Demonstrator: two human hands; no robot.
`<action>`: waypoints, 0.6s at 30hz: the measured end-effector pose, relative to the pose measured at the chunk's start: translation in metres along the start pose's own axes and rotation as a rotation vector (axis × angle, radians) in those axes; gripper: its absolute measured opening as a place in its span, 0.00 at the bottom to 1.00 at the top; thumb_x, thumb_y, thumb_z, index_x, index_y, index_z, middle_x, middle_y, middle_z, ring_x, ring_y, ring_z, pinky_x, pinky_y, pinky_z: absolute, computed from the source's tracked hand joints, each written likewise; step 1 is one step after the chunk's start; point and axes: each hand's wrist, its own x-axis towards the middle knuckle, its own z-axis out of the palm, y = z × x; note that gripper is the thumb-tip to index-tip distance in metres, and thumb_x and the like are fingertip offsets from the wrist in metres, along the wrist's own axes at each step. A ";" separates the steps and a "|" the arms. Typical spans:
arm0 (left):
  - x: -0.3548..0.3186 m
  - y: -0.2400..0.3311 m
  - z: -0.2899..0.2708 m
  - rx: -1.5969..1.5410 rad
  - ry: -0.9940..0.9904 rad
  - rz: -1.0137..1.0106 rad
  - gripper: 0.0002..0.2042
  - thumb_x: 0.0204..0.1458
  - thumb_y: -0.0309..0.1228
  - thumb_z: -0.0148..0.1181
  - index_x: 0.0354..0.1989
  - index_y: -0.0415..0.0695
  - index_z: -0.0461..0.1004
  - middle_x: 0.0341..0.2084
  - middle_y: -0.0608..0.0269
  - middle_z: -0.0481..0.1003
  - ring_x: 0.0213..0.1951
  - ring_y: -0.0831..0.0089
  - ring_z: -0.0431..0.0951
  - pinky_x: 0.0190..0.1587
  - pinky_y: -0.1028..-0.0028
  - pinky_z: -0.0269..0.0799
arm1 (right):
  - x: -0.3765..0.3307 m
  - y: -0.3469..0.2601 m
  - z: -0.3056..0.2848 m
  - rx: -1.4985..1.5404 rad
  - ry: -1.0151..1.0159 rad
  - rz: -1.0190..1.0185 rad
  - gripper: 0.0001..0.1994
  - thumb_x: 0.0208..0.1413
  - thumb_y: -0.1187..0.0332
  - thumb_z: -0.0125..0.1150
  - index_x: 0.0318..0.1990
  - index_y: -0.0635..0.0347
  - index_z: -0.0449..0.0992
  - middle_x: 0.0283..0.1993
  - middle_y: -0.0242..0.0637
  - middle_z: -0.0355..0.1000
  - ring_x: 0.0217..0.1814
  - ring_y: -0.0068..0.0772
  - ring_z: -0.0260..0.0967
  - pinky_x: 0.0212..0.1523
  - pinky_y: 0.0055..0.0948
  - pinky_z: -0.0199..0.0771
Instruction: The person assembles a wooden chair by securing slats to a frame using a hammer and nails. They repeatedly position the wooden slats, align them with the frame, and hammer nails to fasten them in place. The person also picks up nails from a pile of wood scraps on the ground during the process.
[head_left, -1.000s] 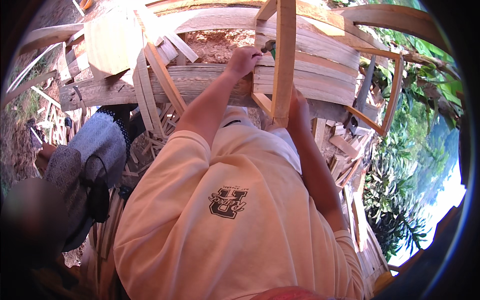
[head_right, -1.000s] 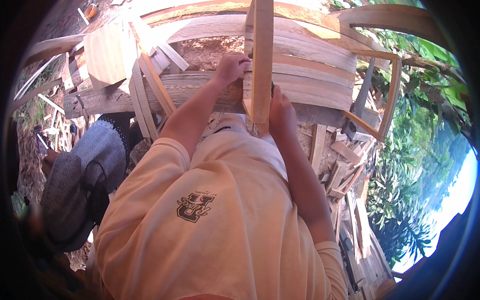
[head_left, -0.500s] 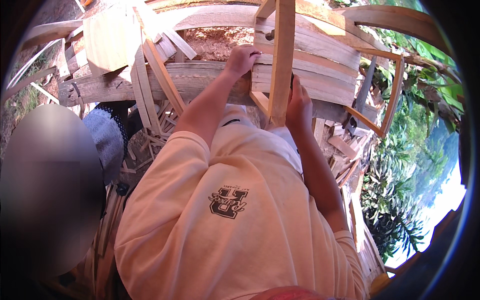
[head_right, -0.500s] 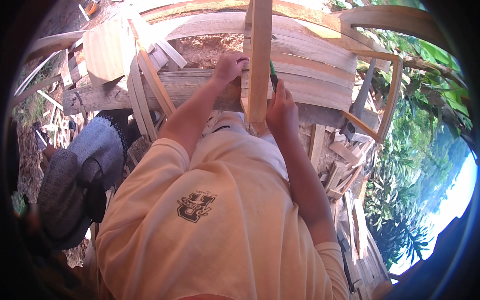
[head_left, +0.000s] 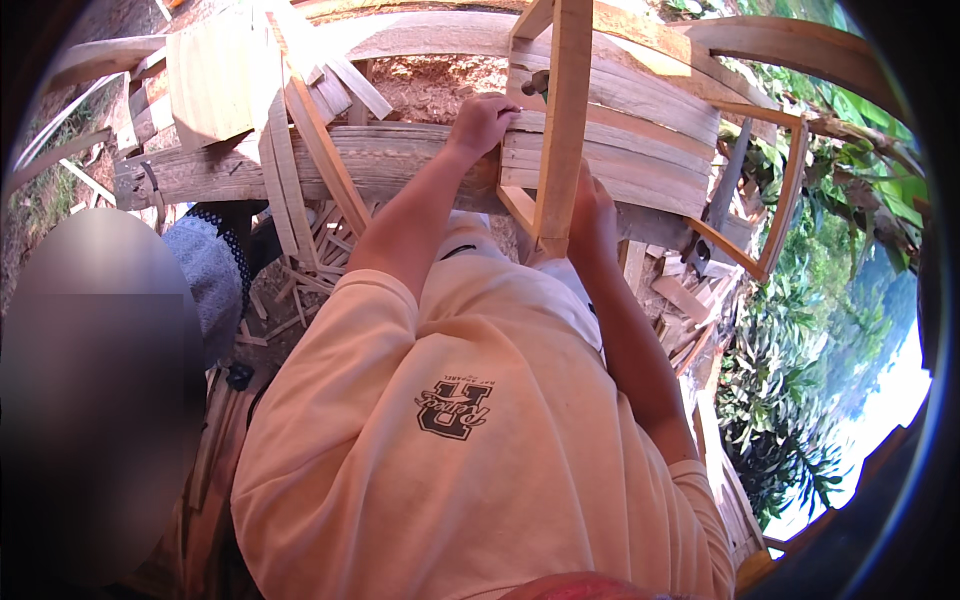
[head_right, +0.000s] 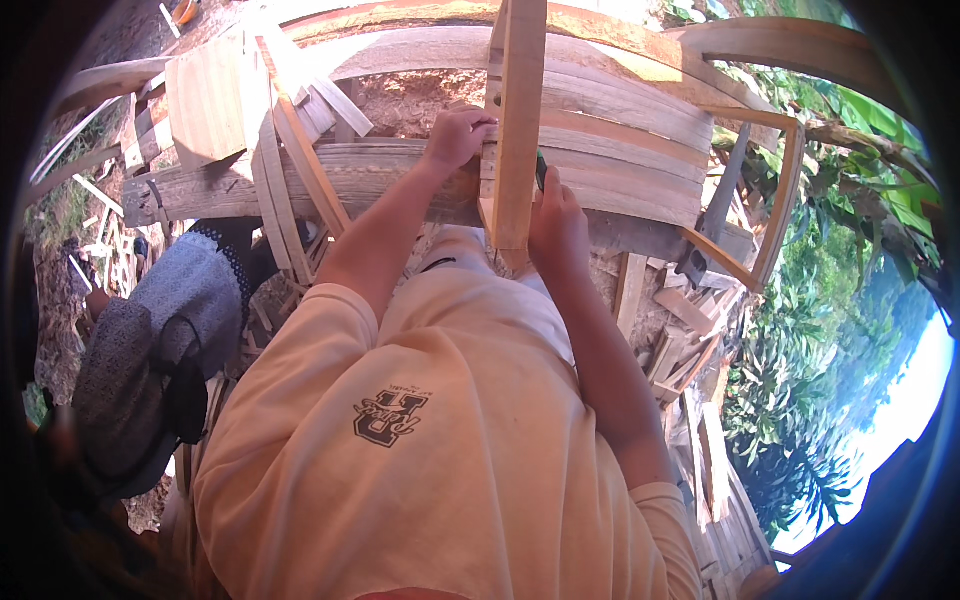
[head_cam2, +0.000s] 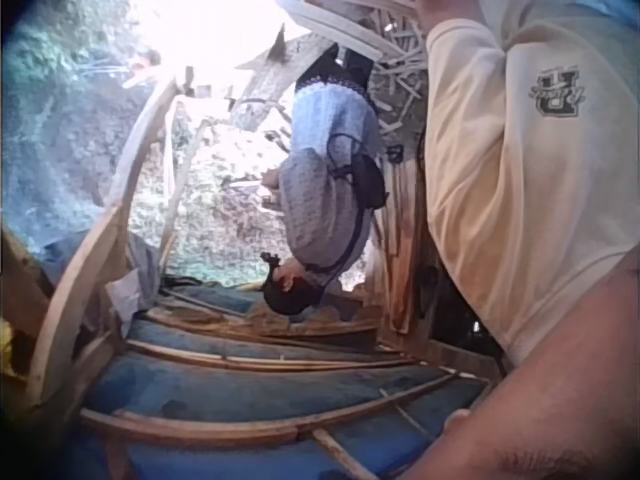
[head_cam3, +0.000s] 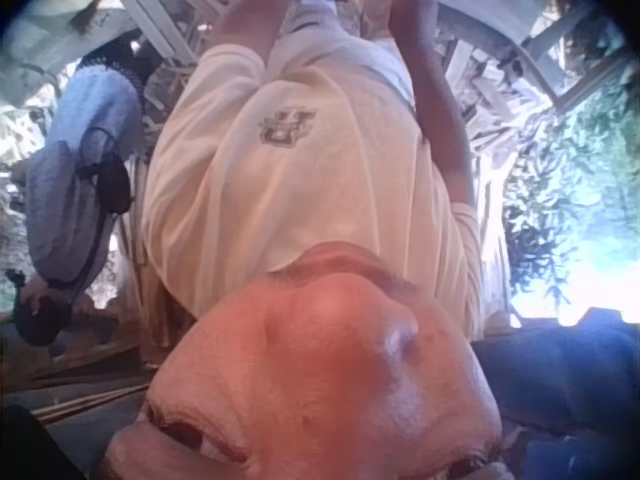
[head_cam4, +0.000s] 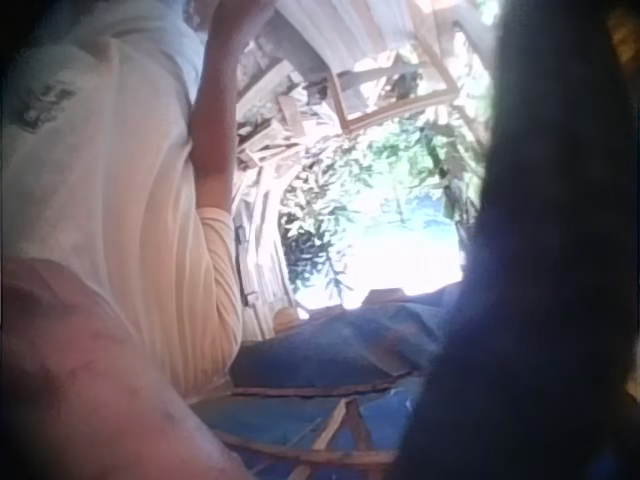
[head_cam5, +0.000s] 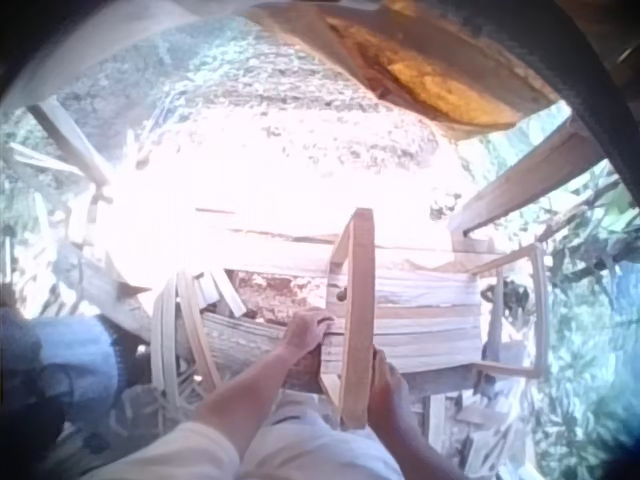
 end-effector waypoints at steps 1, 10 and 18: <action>0.000 -0.001 0.000 0.015 0.004 0.021 0.07 0.49 0.26 0.71 0.36 0.39 0.84 0.33 0.54 0.83 0.35 0.58 0.83 0.42 0.64 0.78 | -0.002 -0.003 0.000 0.019 0.049 -0.017 0.23 0.65 0.71 0.51 0.66 0.68 0.64 0.46 0.61 0.75 0.44 0.67 0.76 0.43 0.57 0.77; -0.001 0.005 -0.002 0.030 -0.030 0.061 0.07 0.51 0.25 0.68 0.37 0.38 0.83 0.34 0.55 0.83 0.38 0.58 0.82 0.44 0.64 0.77 | -0.020 0.014 -0.013 0.082 0.156 0.031 0.21 0.62 0.75 0.55 0.62 0.70 0.68 0.41 0.61 0.76 0.42 0.66 0.76 0.42 0.54 0.75; -0.040 0.031 -0.035 -0.236 0.516 -0.258 0.15 0.63 0.28 0.58 0.56 0.36 0.76 0.41 0.55 0.82 0.43 0.69 0.82 0.48 0.66 0.76 | -0.082 0.111 -0.053 0.147 0.160 0.236 0.16 0.62 0.73 0.58 0.55 0.68 0.75 0.34 0.51 0.78 0.35 0.50 0.78 0.39 0.42 0.75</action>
